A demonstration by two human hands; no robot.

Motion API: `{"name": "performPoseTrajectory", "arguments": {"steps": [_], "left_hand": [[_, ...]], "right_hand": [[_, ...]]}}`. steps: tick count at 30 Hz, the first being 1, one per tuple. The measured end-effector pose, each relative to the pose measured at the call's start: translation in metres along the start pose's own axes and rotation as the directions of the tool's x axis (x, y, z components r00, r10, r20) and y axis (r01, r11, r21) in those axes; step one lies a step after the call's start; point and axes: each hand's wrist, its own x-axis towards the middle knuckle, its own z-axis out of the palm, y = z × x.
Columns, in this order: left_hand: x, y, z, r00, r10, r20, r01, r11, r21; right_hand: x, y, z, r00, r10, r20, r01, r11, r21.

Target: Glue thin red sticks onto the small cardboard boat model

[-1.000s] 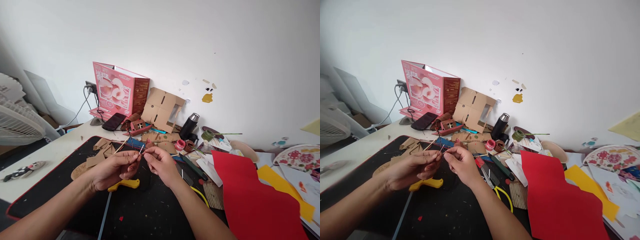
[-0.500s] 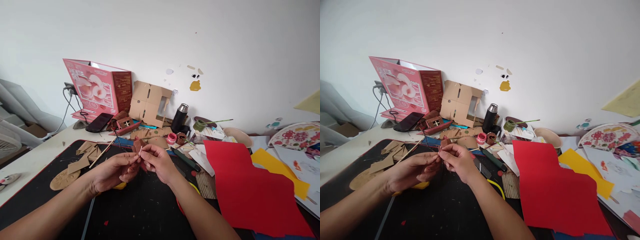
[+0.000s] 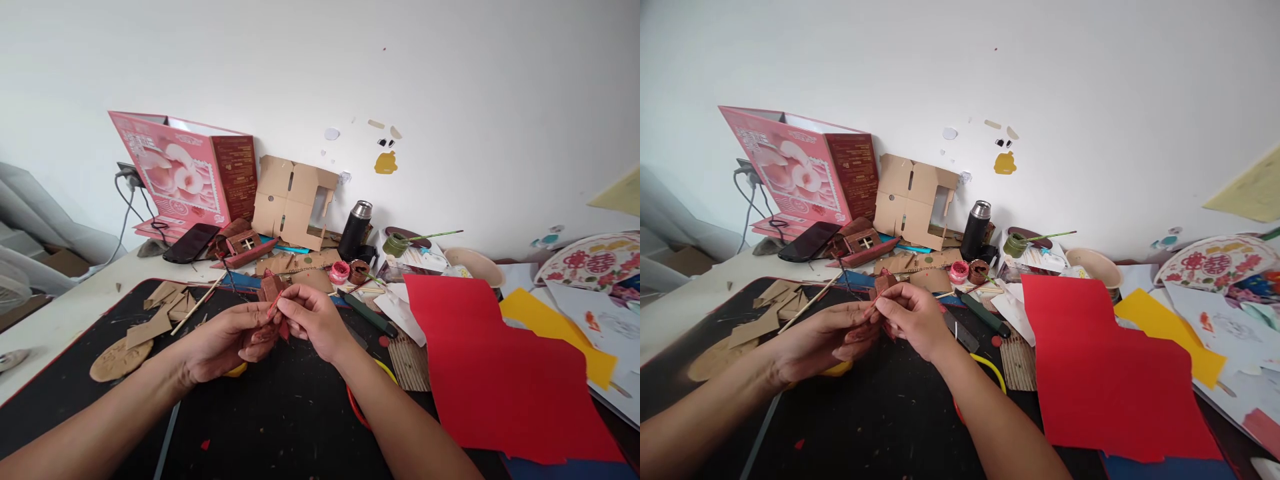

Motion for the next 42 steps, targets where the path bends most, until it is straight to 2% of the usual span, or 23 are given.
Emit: {"name": "performPoseTrajectory", "arguments": {"steps": [13, 19, 24, 31, 35, 37, 39, 42], "left_hand": [[-0.007, 0.005, -0.002, 0.998, 0.004, -0.070, 0.007, 0.989, 0.149], [-0.011, 0.009, -0.005, 0.994, 0.045, -0.098, -0.031, 0.989, 0.145], [-0.006, 0.005, -0.004, 0.980, 0.099, -0.170, -0.075, 0.987, 0.145], [-0.006, 0.012, 0.000, 0.958, 0.225, -0.179, -0.205, 0.971, 0.124], [-0.009, 0.016, 0.001, 0.939, 0.269, -0.216, -0.241, 0.959, 0.147], [-0.010, 0.017, 0.000, 0.917, 0.308, -0.252, -0.264, 0.945, 0.194], [-0.011, 0.020, -0.002, 0.869, 0.390, -0.304, -0.317, 0.911, 0.263], [-0.018, 0.036, -0.006, 0.735, 0.545, -0.405, -0.458, 0.838, 0.297]], "right_hand": [[0.001, -0.003, -0.004, 0.999, -0.044, -0.025, 0.043, 0.998, -0.046], [0.000, -0.003, -0.003, 0.998, -0.051, -0.038, 0.048, 0.995, -0.088], [-0.001, -0.002, 0.000, 0.998, -0.050, -0.037, 0.046, 0.993, -0.104], [-0.002, 0.000, -0.001, 0.998, -0.034, -0.045, 0.029, 0.995, -0.092], [-0.002, 0.001, -0.001, 0.999, -0.039, -0.034, 0.036, 0.996, -0.081], [-0.002, 0.002, -0.001, 0.998, -0.045, -0.033, 0.043, 0.997, -0.066], [-0.002, 0.002, -0.003, 0.997, -0.055, -0.052, 0.052, 0.997, -0.062], [-0.003, -0.003, -0.007, 0.987, -0.100, -0.123, 0.096, 0.995, -0.041]]}}
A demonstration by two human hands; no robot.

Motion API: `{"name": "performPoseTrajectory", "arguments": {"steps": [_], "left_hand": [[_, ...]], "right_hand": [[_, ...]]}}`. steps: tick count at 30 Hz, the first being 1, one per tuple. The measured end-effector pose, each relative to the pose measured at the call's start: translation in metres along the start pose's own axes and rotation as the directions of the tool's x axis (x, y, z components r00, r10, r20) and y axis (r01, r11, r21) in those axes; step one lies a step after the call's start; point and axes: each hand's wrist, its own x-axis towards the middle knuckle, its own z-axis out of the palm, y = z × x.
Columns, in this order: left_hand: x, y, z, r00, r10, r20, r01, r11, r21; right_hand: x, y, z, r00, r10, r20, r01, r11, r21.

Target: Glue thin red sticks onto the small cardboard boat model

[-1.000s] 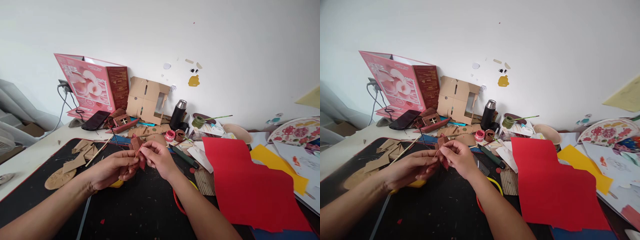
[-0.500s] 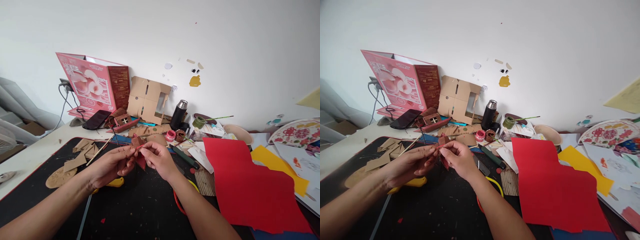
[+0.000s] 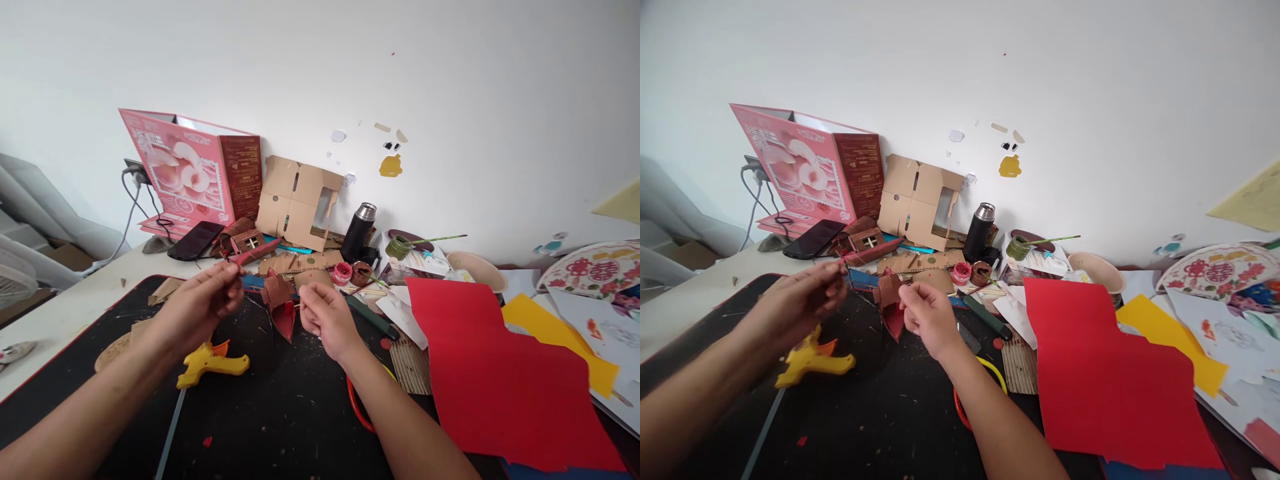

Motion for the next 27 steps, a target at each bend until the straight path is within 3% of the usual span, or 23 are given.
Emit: {"name": "performPoseTrajectory", "arguments": {"steps": [4, 8, 10, 13, 17, 21, 27], "left_hand": [[0.007, 0.034, -0.015, 0.980, 0.080, -0.183, -0.113, 0.977, -0.178], [0.007, 0.043, -0.020, 0.967, 0.114, -0.227, -0.154, 0.974, -0.165], [0.004, 0.033, -0.016, 0.975, 0.100, -0.199, -0.123, 0.987, -0.102], [0.000, 0.011, -0.007, 0.995, 0.074, -0.062, -0.073, 0.997, 0.026], [-0.003, -0.010, 0.000, 0.997, 0.052, 0.055, -0.062, 0.977, 0.204], [-0.009, -0.012, 0.008, 0.991, 0.033, 0.129, -0.076, 0.935, 0.346], [-0.017, -0.004, 0.021, 0.986, 0.041, 0.164, -0.108, 0.900, 0.422]], "right_hand": [[0.003, -0.010, -0.008, 0.993, -0.087, -0.084, 0.095, 0.991, 0.089], [0.005, -0.007, -0.008, 0.991, -0.097, -0.091, 0.100, 0.994, 0.035], [0.004, 0.000, -0.005, 0.994, -0.071, -0.079, 0.067, 0.997, -0.049], [0.001, 0.008, -0.001, 0.998, -0.036, -0.046, 0.029, 0.989, -0.148], [-0.002, 0.008, 0.001, 1.000, -0.003, 0.014, 0.005, 0.983, -0.184], [-0.004, 0.003, 0.001, 0.998, 0.007, 0.068, 0.010, 0.969, -0.246], [-0.005, 0.000, 0.003, 0.993, 0.011, 0.115, 0.019, 0.966, -0.256]]}}
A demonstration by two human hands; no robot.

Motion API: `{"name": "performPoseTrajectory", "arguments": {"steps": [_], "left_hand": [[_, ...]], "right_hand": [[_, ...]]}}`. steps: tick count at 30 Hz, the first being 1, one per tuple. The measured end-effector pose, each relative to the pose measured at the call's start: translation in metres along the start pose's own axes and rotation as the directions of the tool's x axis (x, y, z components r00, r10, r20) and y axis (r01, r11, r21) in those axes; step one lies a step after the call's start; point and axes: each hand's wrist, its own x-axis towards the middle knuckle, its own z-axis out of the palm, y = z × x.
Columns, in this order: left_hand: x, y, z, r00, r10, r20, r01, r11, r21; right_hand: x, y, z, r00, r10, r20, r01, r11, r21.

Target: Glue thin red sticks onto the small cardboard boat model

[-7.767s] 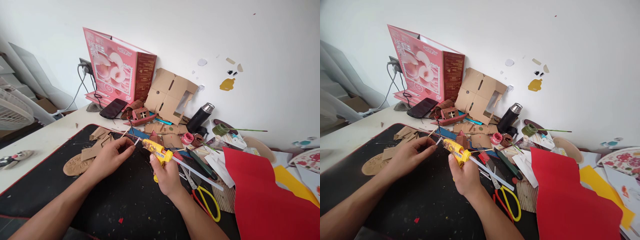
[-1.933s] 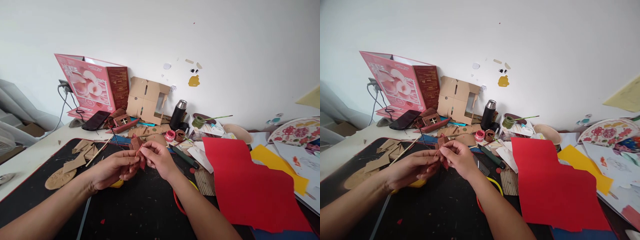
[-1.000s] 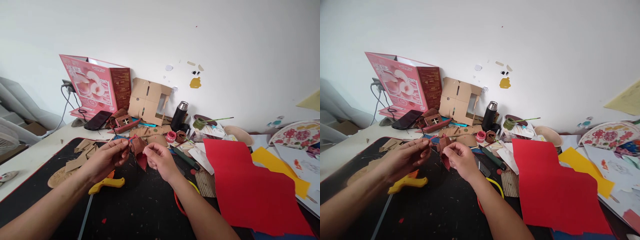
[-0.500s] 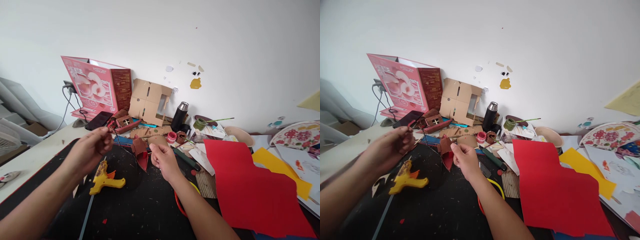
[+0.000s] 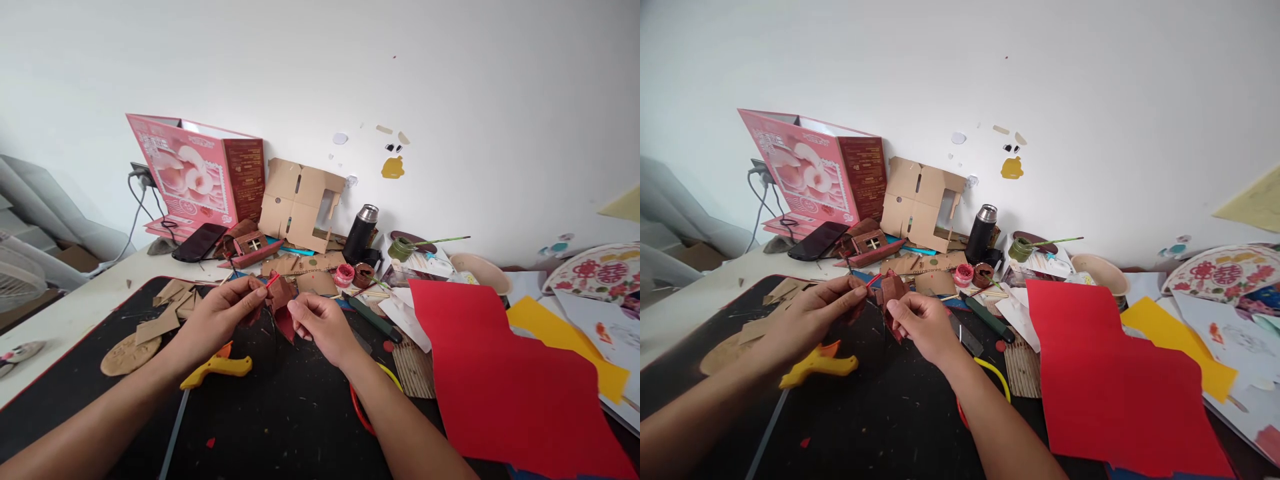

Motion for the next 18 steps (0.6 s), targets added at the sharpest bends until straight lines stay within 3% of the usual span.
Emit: {"name": "performPoseTrajectory", "arguments": {"steps": [3, 9, 13, 18], "left_hand": [[0.000, -0.002, -0.001, 0.997, 0.073, -0.002, -0.072, 0.991, 0.112], [-0.002, -0.012, -0.006, 0.972, 0.222, 0.069, -0.231, 0.876, 0.423], [-0.002, -0.017, -0.009, 0.954, 0.284, 0.094, -0.292, 0.810, 0.509], [0.001, -0.026, -0.012, 0.916, 0.371, 0.155, -0.388, 0.716, 0.580]], "right_hand": [[0.001, 0.003, 0.001, 1.000, 0.019, 0.016, -0.019, 0.999, 0.042], [0.002, 0.005, -0.003, 0.977, -0.120, -0.179, 0.096, 0.986, -0.138], [0.001, 0.003, -0.006, 0.961, -0.188, -0.202, 0.152, 0.972, -0.178], [-0.001, 0.006, -0.008, 0.964, -0.186, -0.192, 0.140, 0.964, -0.227]]}}
